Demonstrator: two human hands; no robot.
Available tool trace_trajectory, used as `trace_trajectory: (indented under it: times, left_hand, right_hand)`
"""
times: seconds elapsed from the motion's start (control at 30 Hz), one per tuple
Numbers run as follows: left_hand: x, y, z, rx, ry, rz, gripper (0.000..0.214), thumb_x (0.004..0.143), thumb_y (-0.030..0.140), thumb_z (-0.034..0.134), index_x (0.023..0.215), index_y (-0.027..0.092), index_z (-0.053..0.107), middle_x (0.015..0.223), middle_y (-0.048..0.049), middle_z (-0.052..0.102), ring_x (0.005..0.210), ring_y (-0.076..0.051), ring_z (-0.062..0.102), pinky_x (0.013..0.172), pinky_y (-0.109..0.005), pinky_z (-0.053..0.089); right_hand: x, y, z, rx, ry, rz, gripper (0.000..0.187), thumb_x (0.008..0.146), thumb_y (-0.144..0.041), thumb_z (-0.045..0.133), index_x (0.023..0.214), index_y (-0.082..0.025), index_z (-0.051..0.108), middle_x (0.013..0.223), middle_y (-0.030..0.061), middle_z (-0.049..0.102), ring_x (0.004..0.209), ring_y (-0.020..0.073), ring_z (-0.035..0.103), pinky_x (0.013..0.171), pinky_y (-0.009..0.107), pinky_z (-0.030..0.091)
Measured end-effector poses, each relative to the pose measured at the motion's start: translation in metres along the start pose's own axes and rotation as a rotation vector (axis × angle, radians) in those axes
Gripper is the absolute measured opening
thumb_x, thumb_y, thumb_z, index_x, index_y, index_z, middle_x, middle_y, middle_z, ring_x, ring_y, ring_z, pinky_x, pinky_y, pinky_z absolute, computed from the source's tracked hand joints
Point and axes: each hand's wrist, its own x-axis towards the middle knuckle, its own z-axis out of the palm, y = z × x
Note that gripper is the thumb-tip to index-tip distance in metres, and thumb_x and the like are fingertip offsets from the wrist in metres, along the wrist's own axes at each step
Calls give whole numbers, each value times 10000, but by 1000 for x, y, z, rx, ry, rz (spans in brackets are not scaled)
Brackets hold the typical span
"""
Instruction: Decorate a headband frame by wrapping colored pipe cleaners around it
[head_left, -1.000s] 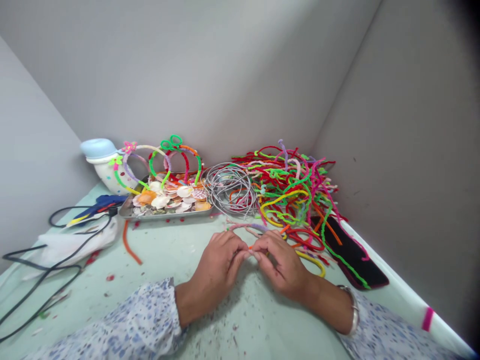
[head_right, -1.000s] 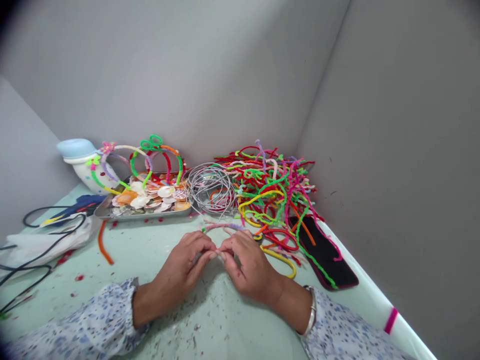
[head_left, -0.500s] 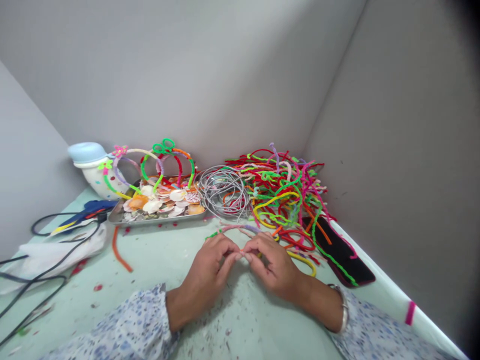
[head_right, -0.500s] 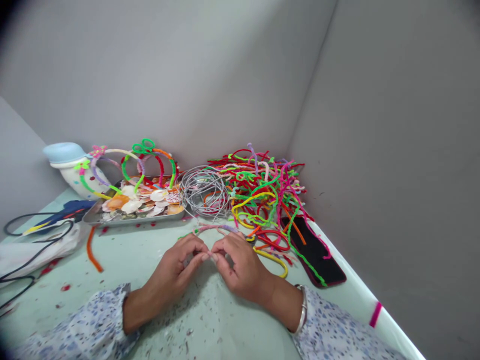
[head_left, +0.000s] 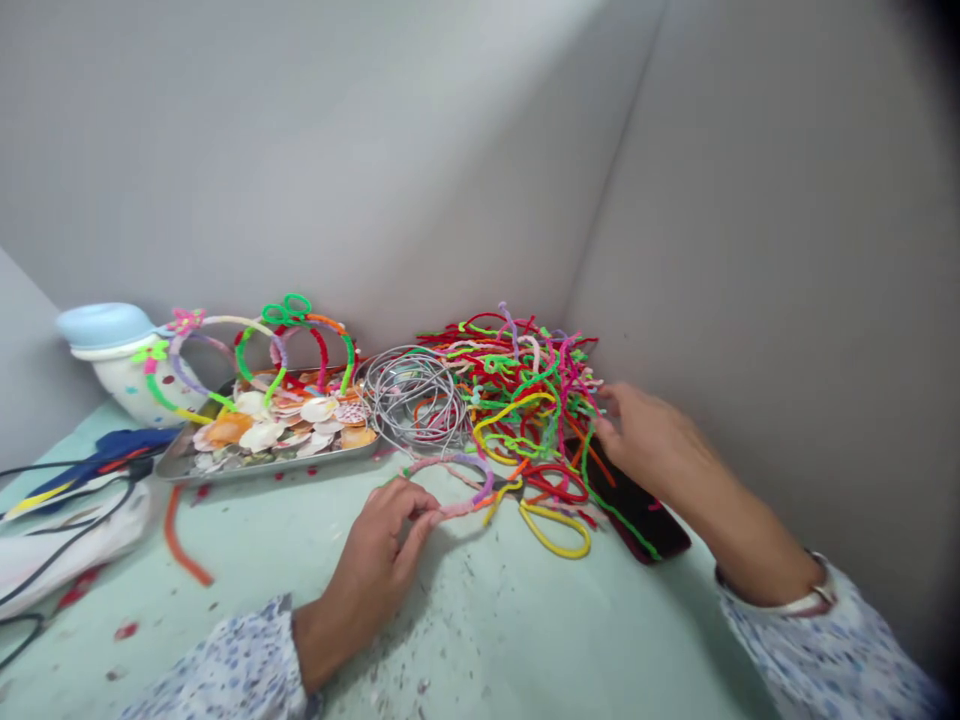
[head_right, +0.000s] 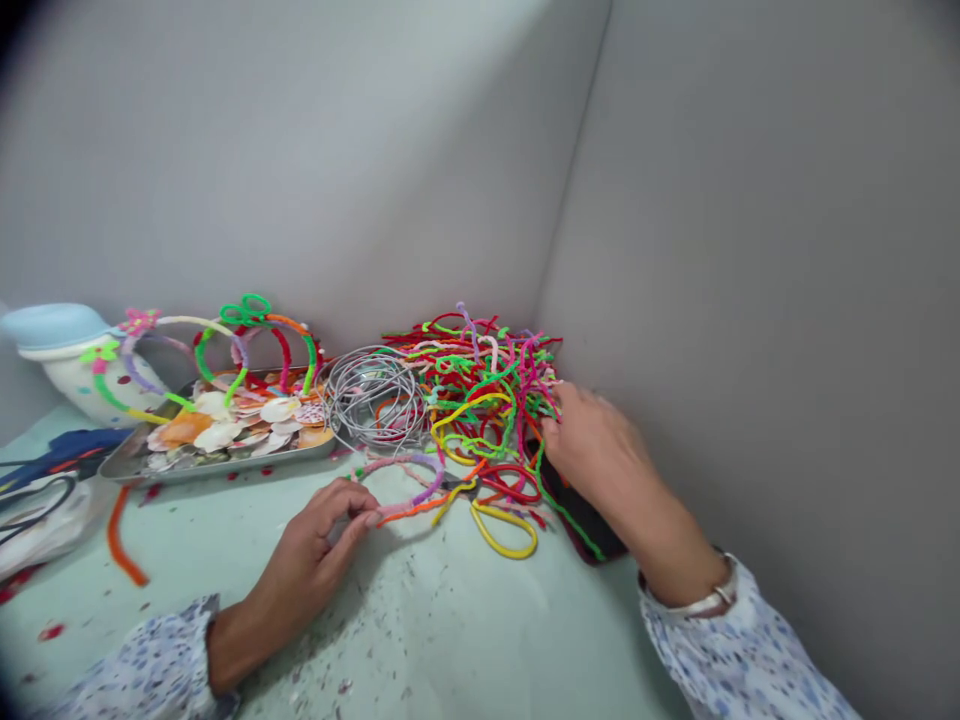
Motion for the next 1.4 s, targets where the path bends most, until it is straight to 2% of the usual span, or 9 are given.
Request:
trace_trajectory:
  times: [0.13, 0.27, 0.5, 0.63, 0.73, 0.83, 0.97, 1.17, 1.4]
  left_hand:
    - [1, 0, 1, 2, 4, 17, 156, 926, 274, 458, 869, 199, 582, 869, -51, 598, 869, -208, 545, 793, -335, 423]
    - [1, 0, 0, 19, 15, 22, 158, 927, 272, 455, 864, 195, 578, 870, -52, 596, 872, -208, 540, 799, -340, 419]
    - [0, 0, 1, 26, 11, 35, 145, 925, 268, 461, 876, 197, 578, 879, -54, 592, 878, -211, 537, 801, -338, 418]
    - [1, 0, 1, 34, -2, 32, 150, 928, 270, 461, 865, 195, 575, 876, -52, 589, 879, -211, 532, 802, -342, 412]
    - [0, -1, 0, 39, -11, 30, 148, 926, 273, 466, 861, 195, 574, 875, -52, 589, 873, -210, 530, 794, -343, 411]
    - [0, -2, 0, 34, -13, 33, 138, 921, 274, 476, 866, 198, 578, 877, -50, 592, 872, -209, 531, 795, -343, 414]
    - [1, -3, 2, 33, -3, 27, 133, 915, 279, 486, 870, 200, 584, 868, -46, 595, 868, -208, 536, 793, -342, 416]
    - [3, -3, 3, 37, -21, 22, 160, 925, 296, 468, 859, 201, 578, 869, -51, 592, 862, -213, 533, 777, -343, 418]
    - [2, -3, 3, 58, -19, 21, 166, 918, 307, 470, 851, 207, 584, 876, -54, 602, 868, -217, 545, 778, -337, 434]
  right_hand:
    - [-13, 40, 16, -71, -240, 178, 405, 858, -320, 500, 1213, -132, 547, 1037, 189, 684, 912, 323, 659, 707, 373, 450]
    - [-16, 41, 30, 4, -178, 118, 425, 894, -337, 444, 1243, -110, 528, 1120, 210, 653, 1019, 338, 624, 794, 394, 445]
    - [19, -33, 29, 194, -241, -56, 375, 911, -290, 421, 1217, -110, 542, 1131, 181, 662, 1009, 280, 636, 794, 333, 454]
    - [16, -94, 31, 294, -274, -265, 286, 915, -265, 421, 1097, -159, 614, 1033, 100, 710, 895, 206, 668, 725, 256, 463]
    - [7, -107, 27, 324, -269, -377, 289, 886, -207, 466, 1138, -209, 608, 1041, 56, 715, 887, 182, 665, 712, 233, 458]
    - [0, -80, 17, 266, -161, -290, 322, 887, -158, 427, 1157, -197, 597, 1008, 92, 717, 852, 209, 667, 698, 274, 449]
    - [-10, -16, 7, 62, 19, -46, 277, 893, -226, 448, 1125, -208, 597, 1022, 91, 697, 845, 233, 657, 685, 297, 440]
    - [-32, 40, 25, -30, -56, 28, 387, 861, -285, 530, 1222, -142, 526, 1158, 161, 628, 1068, 306, 586, 834, 366, 451]
    - [-45, 42, 49, 101, -281, 152, 774, 774, -504, 607, 1404, -135, 349, 1203, 180, 618, 1046, 318, 619, 831, 390, 466]
